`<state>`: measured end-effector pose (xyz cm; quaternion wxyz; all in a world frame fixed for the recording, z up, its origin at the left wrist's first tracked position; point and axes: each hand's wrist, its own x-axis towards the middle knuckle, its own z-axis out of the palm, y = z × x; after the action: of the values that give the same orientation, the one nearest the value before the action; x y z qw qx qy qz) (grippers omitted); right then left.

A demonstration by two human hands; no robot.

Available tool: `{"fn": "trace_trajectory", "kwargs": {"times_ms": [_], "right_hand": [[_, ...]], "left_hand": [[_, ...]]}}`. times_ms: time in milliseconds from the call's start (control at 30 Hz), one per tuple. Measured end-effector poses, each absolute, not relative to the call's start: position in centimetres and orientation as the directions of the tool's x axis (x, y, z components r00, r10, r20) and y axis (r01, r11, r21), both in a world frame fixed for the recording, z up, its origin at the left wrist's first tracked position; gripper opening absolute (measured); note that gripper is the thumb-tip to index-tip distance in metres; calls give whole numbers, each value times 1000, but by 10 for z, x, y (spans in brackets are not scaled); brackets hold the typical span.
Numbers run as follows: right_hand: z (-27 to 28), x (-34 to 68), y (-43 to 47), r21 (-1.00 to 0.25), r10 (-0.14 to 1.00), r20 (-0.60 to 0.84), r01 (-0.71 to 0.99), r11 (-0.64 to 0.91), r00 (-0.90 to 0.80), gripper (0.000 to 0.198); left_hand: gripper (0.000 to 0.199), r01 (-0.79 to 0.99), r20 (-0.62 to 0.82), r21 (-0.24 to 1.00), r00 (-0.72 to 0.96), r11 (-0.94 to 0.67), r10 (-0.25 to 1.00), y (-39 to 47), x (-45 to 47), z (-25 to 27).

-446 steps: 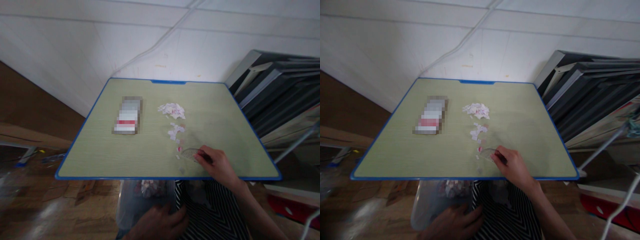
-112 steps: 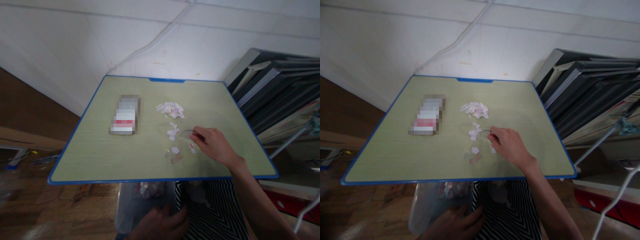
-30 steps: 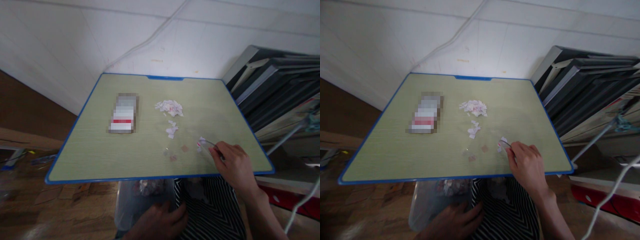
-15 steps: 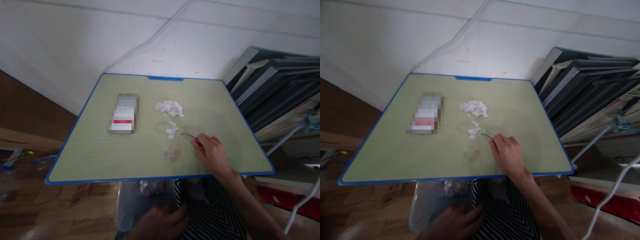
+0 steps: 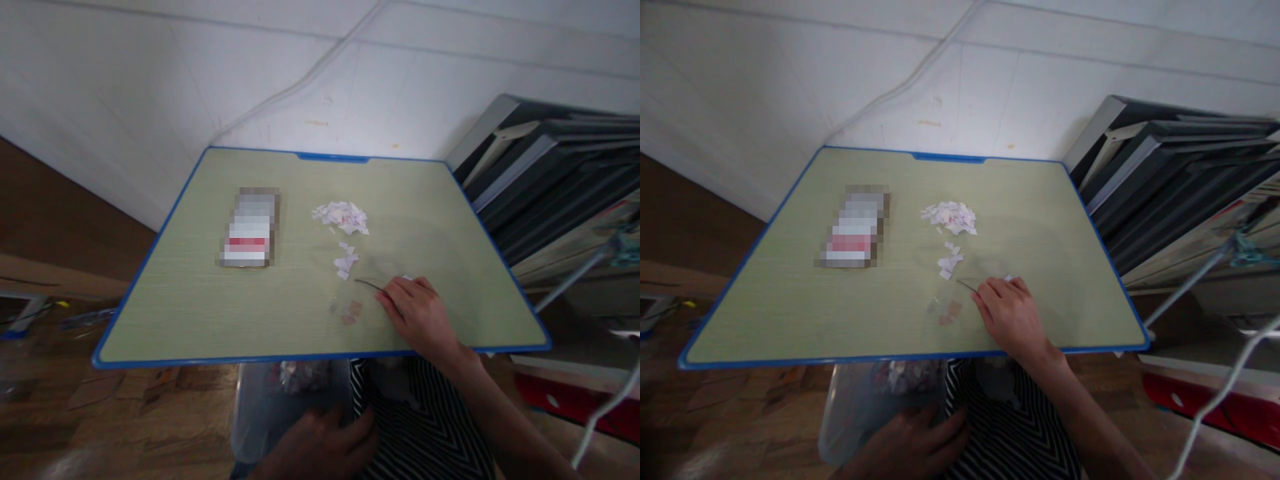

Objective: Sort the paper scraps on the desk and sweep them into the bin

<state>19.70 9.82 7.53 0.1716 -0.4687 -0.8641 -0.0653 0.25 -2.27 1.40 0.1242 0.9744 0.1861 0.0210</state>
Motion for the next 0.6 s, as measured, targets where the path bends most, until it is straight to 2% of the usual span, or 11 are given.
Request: {"fn": "trace_trajectory", "kwargs": {"times_ms": [200, 333, 500, 600], "right_hand": [[76, 171, 94, -41, 721, 346, 758, 651, -601, 33], [80, 173, 108, 23, 760, 347, 815, 579, -549, 30], [100, 195, 118, 73, 770, 176, 788, 611, -614, 29], [108, 203, 118, 67, 784, 164, 800, 596, -598, 28]], "left_hand": [[36, 369, -44, 254, 928, -894, 370, -21, 4, 18], [37, 355, -70, 262, 934, -897, 349, -19, 3, 20], [35, 366, -21, 286, 926, -886, 376, -19, 3, 19], [36, 360, -28, 276, 930, -891, 367, -19, 3, 17]]}}
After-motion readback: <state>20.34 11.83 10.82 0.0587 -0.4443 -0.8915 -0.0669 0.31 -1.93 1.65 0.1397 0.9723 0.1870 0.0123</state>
